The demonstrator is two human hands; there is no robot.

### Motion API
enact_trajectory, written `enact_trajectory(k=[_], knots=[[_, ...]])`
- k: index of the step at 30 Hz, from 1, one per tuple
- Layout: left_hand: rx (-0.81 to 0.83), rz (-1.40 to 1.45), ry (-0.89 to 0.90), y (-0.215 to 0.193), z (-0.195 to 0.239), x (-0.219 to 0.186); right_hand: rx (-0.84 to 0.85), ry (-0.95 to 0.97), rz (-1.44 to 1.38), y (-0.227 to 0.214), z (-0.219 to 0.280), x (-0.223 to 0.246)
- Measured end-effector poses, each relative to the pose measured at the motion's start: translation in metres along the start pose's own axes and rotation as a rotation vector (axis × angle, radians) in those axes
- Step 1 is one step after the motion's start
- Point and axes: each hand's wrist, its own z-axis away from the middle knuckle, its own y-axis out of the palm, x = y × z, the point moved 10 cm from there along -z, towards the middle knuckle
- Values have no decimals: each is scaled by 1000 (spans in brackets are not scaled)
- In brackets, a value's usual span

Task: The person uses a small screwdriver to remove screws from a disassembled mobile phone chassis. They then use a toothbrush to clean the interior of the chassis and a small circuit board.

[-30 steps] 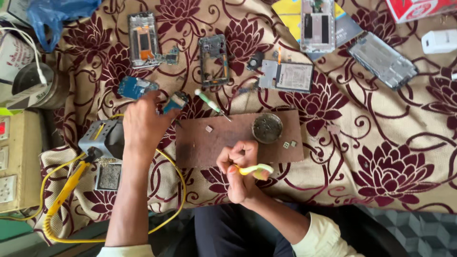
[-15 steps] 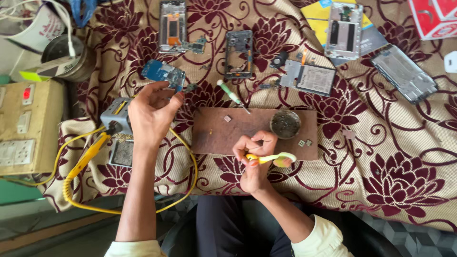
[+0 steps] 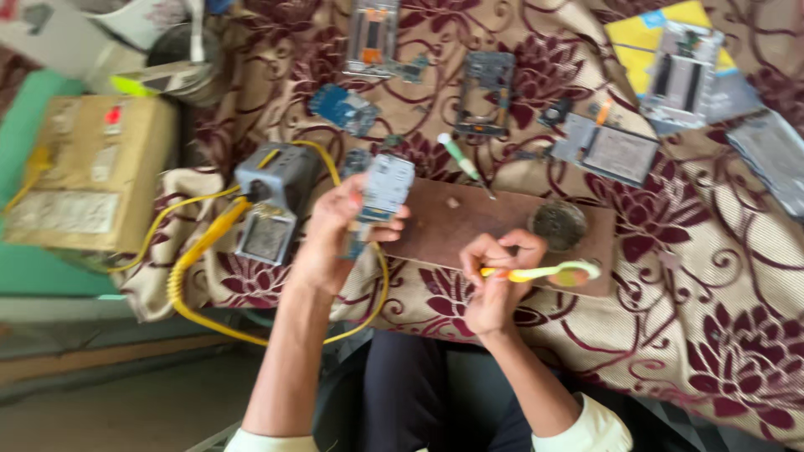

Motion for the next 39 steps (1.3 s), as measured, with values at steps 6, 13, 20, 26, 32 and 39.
enact_trajectory(k=[6,13,20,26,32,39], knots=[[-152,-1117,211,28,25,-32,-73,-6,-16,-9,-3,4],[-320,-1460,593,37,56,-57,129,134,307,28,-22,10],[-563,-1335,531,-16,101,-54,497,30,932,93,-68,23],[-440,-1322,603,0,103,-43,453,355,1109,96,-91,-2],[-326,-1326,528,11,73,-29,207,-100,686,28,-62,36],[-261,-1342,704,35,46,-36,36,-359,471,-24,-28,31]])
